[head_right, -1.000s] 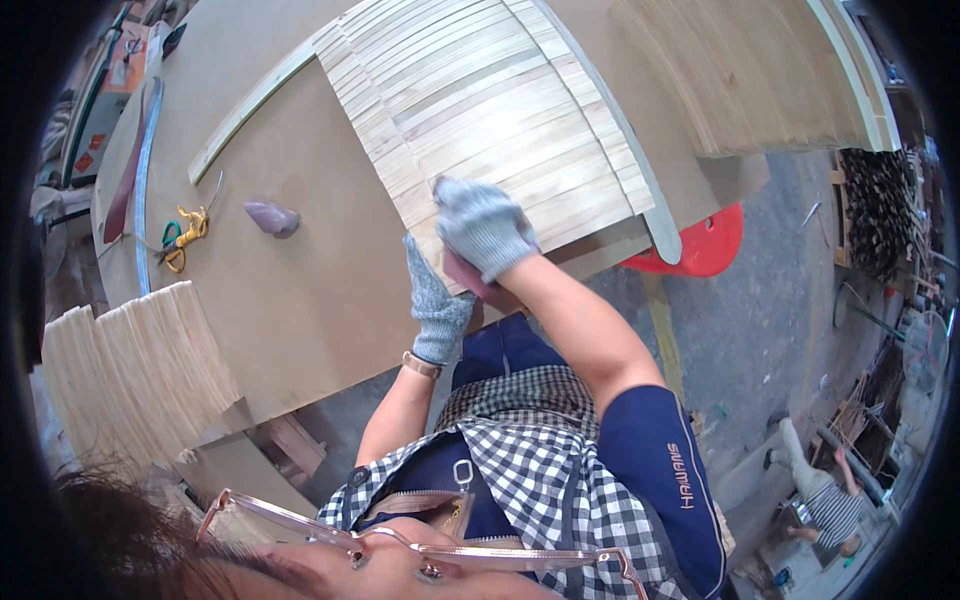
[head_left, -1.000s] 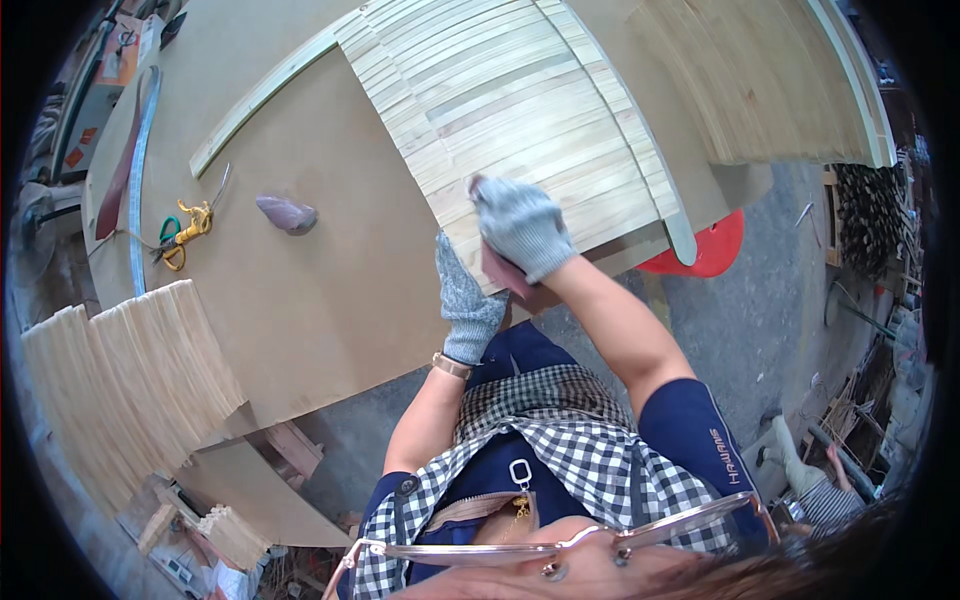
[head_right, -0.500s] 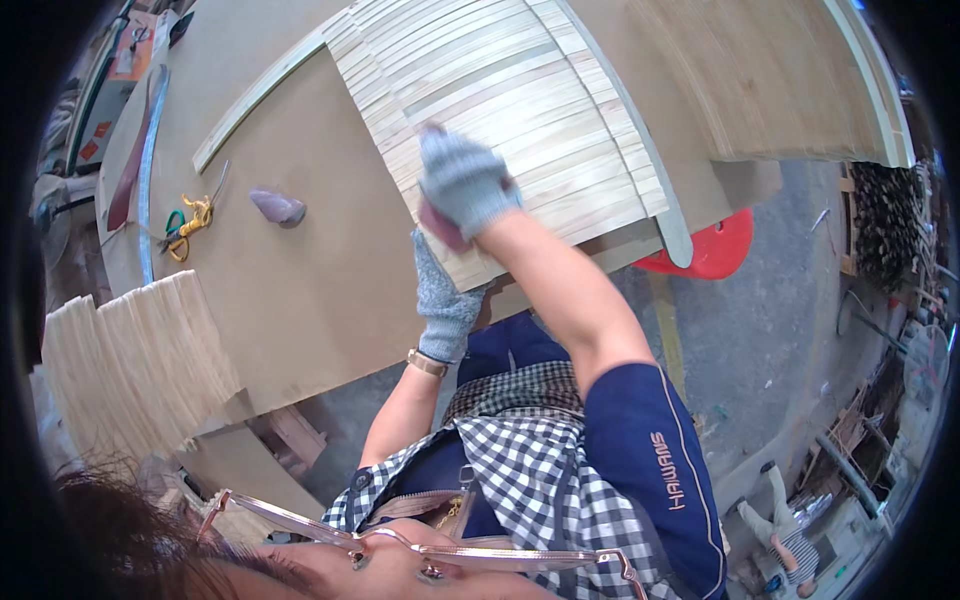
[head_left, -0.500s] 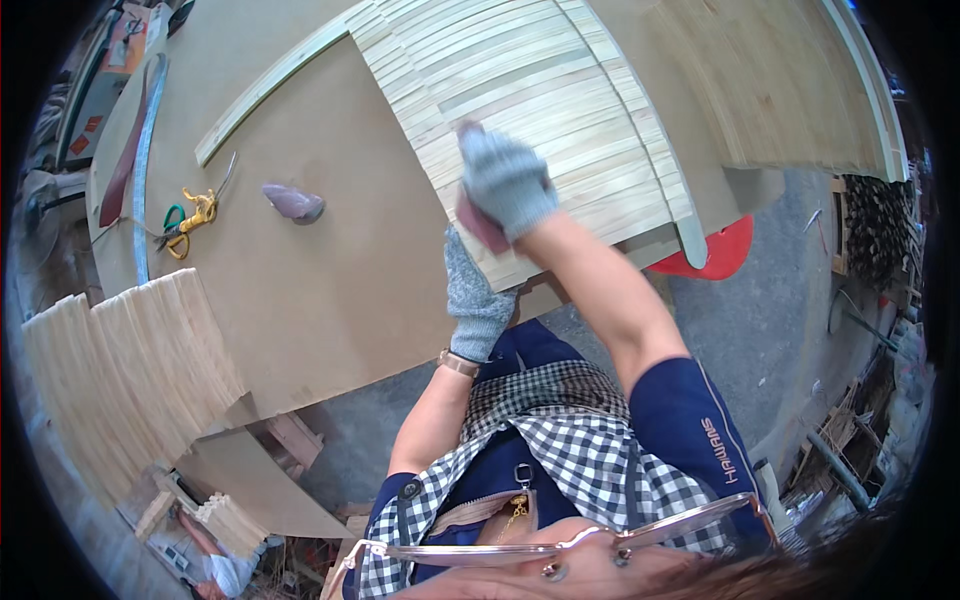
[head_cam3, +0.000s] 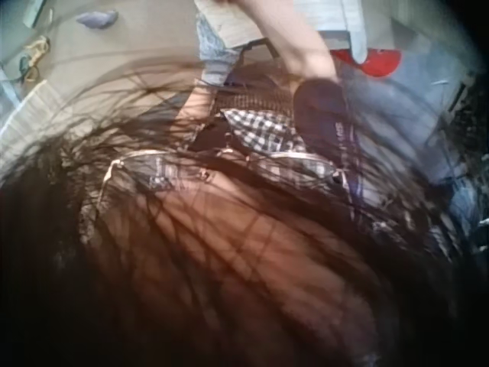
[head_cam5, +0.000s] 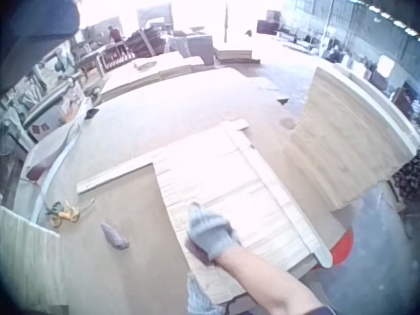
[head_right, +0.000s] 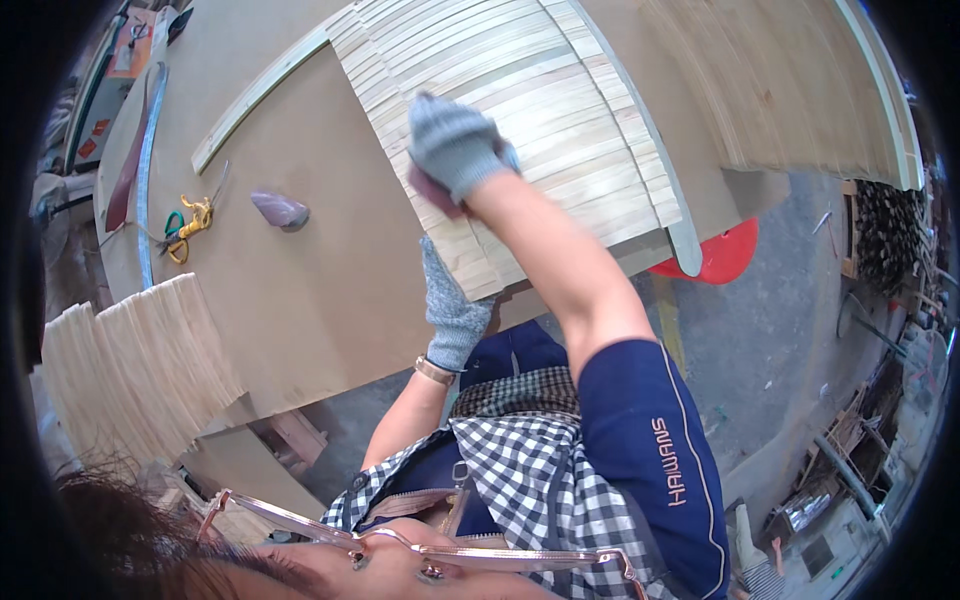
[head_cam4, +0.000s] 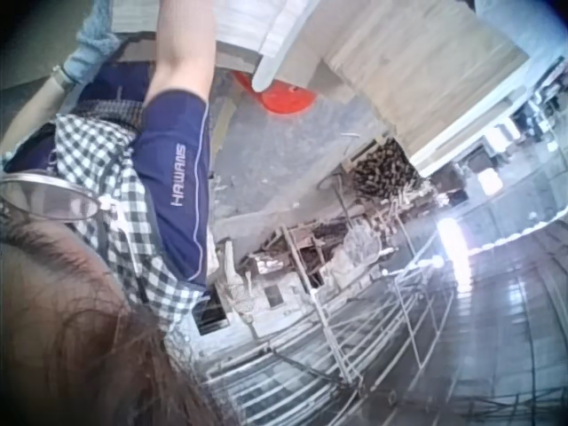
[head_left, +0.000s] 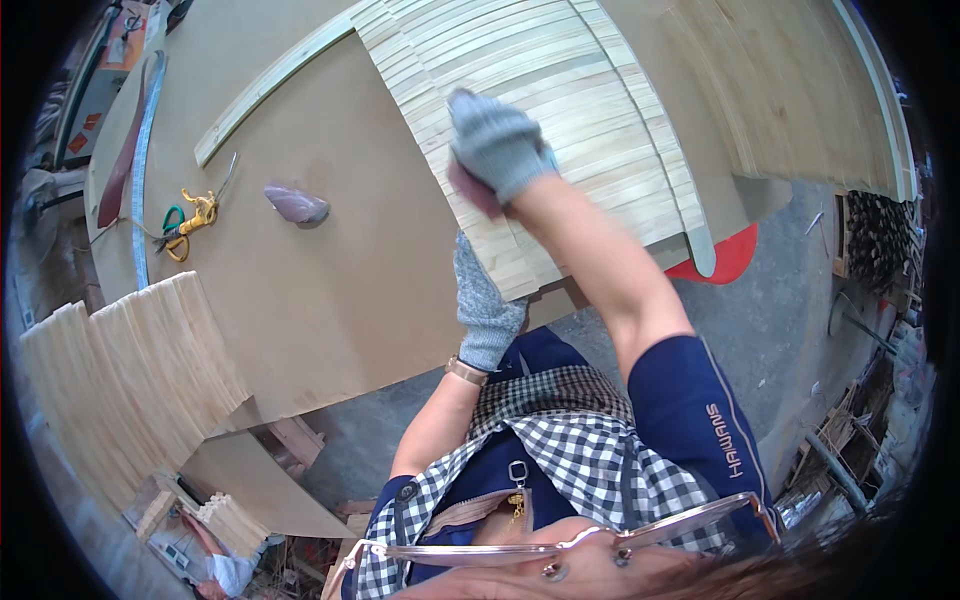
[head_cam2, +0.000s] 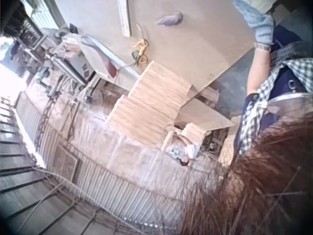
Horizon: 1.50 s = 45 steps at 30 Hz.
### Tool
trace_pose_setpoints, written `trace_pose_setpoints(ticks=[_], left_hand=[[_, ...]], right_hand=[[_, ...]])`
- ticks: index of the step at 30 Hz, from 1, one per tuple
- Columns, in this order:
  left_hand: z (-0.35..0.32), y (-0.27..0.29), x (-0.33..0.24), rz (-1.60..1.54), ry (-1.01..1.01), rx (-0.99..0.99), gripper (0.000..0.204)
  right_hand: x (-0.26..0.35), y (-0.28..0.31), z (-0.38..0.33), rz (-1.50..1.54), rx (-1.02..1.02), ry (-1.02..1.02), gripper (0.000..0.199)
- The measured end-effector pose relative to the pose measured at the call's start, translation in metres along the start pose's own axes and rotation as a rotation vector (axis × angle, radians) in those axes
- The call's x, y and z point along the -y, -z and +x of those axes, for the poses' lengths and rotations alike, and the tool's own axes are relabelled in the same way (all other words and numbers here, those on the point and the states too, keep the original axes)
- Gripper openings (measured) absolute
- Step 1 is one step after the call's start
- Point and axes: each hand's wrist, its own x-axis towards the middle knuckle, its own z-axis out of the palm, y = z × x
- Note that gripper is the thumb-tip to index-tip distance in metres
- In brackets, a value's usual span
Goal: Sanding the surface and edges of a wooden slat panel using a hand-held piece of sandpaper.
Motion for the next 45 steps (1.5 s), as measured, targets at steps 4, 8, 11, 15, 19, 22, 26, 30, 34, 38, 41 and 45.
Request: trace_pose_setpoints(ticks=[4,8,11,15,19,22,26,30,34,38,41,45], left_hand=[[0.002,0.004,0.002,0.037,-0.048,0.017,0.112],[-0.007,-0.001,0.03,0.04,-0.124,-0.018,0.109],[-0.006,-0.001,0.015,0.013,-0.115,-0.008,0.104],[0.008,0.0,0.009,0.191,0.107,0.272,0.101],[-0.005,-0.009,0.014,0.009,-0.09,-0.12,0.087],[-0.006,-0.016,0.021,-0.115,0.107,0.019,0.086],[-0.005,-0.01,0.013,-0.102,0.087,-0.006,0.08],[-0.001,-0.011,0.019,0.034,0.018,0.129,0.081],[0.021,-0.005,0.035,0.037,0.018,0.106,0.081],[0.041,-0.009,0.032,0.031,-0.032,0.114,0.082],[0.049,-0.006,0.038,0.053,-0.056,0.108,0.082],[0.042,0.0,0.036,0.076,-0.073,0.113,0.083]], right_hand=[[-0.012,-0.015,0.002,-0.009,0.133,0.022,0.027],[0.006,0.017,-0.144,-0.043,-0.102,0.175,0.04],[0.007,0.027,-0.156,0.092,0.08,0.058,0.042],[0.015,0.007,-0.038,-0.051,-0.207,0.115,0.029],[0.001,-0.035,0.114,0.017,-0.22,-0.008,0.019],[0.004,-0.033,0.172,0.019,-0.149,-0.082,0.02],[-0.003,-0.02,0.101,-0.094,0.012,0.027,0.027],[-0.003,0.015,-0.083,-0.105,0.042,0.181,0.032],[0.006,0.001,-0.036,-0.072,-0.042,0.213,0.029],[-0.009,-0.034,0.144,-0.179,-0.256,0.186,0.019],[-0.008,-0.049,0.246,-0.134,-0.23,0.07,0.018],[-0.01,-0.048,0.271,-0.17,-0.122,0.138,0.02]])
